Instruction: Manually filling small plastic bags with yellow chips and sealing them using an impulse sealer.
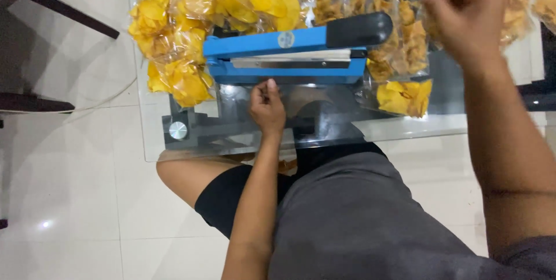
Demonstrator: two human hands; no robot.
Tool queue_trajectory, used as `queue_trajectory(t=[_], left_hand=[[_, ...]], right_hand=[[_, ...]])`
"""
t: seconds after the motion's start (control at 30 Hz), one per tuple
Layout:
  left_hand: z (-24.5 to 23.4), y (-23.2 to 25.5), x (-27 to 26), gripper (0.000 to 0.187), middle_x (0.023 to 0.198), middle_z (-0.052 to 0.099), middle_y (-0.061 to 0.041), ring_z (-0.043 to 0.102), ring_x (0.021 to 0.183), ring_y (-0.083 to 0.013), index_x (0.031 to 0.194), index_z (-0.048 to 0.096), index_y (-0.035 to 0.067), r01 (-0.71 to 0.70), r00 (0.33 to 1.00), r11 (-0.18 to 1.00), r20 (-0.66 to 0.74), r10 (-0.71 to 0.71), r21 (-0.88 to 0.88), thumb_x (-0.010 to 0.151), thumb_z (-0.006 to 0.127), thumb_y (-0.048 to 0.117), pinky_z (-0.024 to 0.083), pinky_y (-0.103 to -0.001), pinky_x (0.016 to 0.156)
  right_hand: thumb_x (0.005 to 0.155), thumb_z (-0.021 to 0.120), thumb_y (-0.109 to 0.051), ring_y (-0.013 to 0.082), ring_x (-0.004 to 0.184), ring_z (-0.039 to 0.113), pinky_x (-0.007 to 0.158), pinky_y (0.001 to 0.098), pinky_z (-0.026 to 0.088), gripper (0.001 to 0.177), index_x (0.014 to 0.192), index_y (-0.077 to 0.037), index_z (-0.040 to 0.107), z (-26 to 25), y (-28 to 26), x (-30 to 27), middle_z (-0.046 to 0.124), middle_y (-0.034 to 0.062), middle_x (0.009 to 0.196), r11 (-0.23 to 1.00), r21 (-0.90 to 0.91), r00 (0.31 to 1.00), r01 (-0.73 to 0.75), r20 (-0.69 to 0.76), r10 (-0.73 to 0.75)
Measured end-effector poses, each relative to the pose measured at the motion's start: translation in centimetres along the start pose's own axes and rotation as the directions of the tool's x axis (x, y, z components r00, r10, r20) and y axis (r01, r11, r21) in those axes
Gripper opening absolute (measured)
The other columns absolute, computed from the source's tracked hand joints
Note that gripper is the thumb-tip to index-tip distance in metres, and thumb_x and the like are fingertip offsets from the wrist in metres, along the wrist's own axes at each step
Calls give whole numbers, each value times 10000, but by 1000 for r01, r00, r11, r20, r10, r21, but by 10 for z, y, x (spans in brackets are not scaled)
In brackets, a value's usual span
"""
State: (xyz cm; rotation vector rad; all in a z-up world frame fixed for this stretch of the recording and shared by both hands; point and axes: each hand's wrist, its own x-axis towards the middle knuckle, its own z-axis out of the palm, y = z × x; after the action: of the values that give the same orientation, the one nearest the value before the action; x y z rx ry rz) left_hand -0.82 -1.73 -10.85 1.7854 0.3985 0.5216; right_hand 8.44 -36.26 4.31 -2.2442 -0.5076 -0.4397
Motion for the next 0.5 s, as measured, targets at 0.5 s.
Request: queue_trajectory(t=[0.5], left_hand=[[-2,2,-6,548,1068,604,-104,600,734,-143,1370,466,21,-139,990,990,30,140,-27,976,668,344,508,-248,583]], right_hand=[[1165,750,100,297,964,585,722,416,457,199,1273,-3,618,-38,197,-12,598,187,1135,929,-349,920,-127,-390,-21]])
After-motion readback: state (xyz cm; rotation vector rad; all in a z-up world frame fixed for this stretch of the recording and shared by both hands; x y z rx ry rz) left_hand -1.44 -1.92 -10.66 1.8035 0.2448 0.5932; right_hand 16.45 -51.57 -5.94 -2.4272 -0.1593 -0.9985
